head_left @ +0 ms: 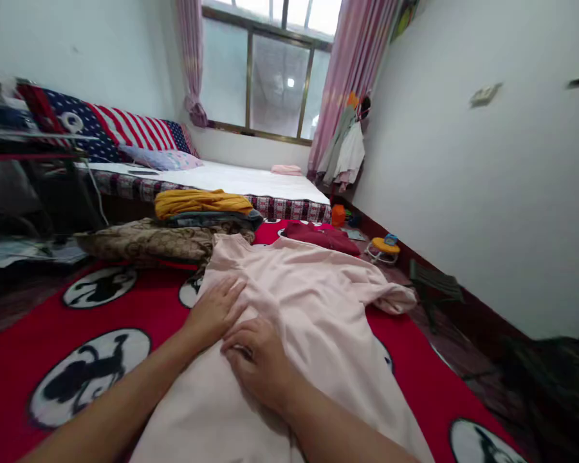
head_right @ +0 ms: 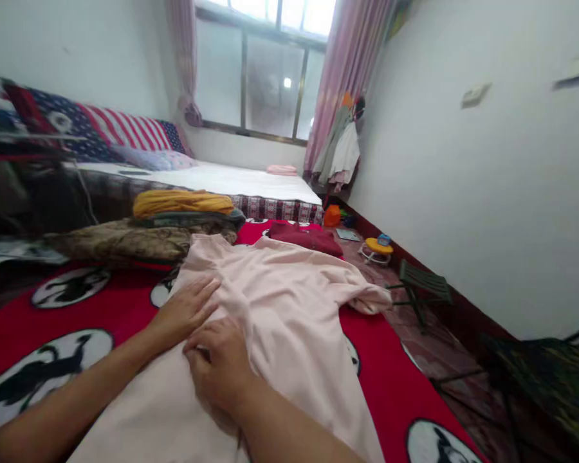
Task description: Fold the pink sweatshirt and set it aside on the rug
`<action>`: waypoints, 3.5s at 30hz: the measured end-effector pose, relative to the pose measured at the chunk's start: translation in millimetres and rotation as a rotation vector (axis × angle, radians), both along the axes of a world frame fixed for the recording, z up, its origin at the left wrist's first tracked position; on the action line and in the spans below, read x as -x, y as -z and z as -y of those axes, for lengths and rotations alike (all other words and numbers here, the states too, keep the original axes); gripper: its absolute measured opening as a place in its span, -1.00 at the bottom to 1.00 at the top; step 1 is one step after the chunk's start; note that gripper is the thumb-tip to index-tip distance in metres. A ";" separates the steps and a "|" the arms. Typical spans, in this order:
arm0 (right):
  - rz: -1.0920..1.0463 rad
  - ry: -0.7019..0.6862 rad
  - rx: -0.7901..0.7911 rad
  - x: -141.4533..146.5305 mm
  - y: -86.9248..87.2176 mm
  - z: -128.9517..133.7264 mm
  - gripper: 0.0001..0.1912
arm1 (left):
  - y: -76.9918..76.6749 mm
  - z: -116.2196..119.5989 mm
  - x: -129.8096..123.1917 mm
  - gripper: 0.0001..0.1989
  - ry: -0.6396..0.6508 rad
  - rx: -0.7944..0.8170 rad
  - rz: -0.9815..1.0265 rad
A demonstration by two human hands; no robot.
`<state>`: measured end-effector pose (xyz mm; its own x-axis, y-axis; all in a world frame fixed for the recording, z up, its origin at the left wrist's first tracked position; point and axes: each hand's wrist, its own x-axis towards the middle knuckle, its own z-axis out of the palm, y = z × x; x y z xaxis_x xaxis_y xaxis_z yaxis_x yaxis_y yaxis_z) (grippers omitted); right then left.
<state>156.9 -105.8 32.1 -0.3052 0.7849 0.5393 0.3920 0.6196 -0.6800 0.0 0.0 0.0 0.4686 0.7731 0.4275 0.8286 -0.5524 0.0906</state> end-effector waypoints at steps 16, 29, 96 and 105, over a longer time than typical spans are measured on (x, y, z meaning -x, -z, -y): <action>0.029 0.009 -0.008 0.1 1.5 -0.9 -0.86 | 0.3 0.7 0.2 -0.48 -0.001 -0.006 0.017; 0.037 0.004 -0.002 -0.6 -0.5 0.4 -0.84 | -0.6 1.7 0.6 -0.48 0.020 -0.032 0.033; 0.098 0.008 0.018 -1.5 -2.1 2.2 -0.83 | -1.9 2.3 2.0 -0.47 0.035 -0.017 0.072; 0.055 -0.007 0.019 -0.3 -4.3 1.0 -0.86 | -9.8 2.7 2.8 -0.54 0.050 0.060 0.203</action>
<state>157.2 -106.8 36.4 -0.3399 0.7926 0.5063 0.4250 0.6097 -0.6691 -2.8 -2.7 9.8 0.4162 0.7780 0.4706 0.7619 -0.5808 0.2866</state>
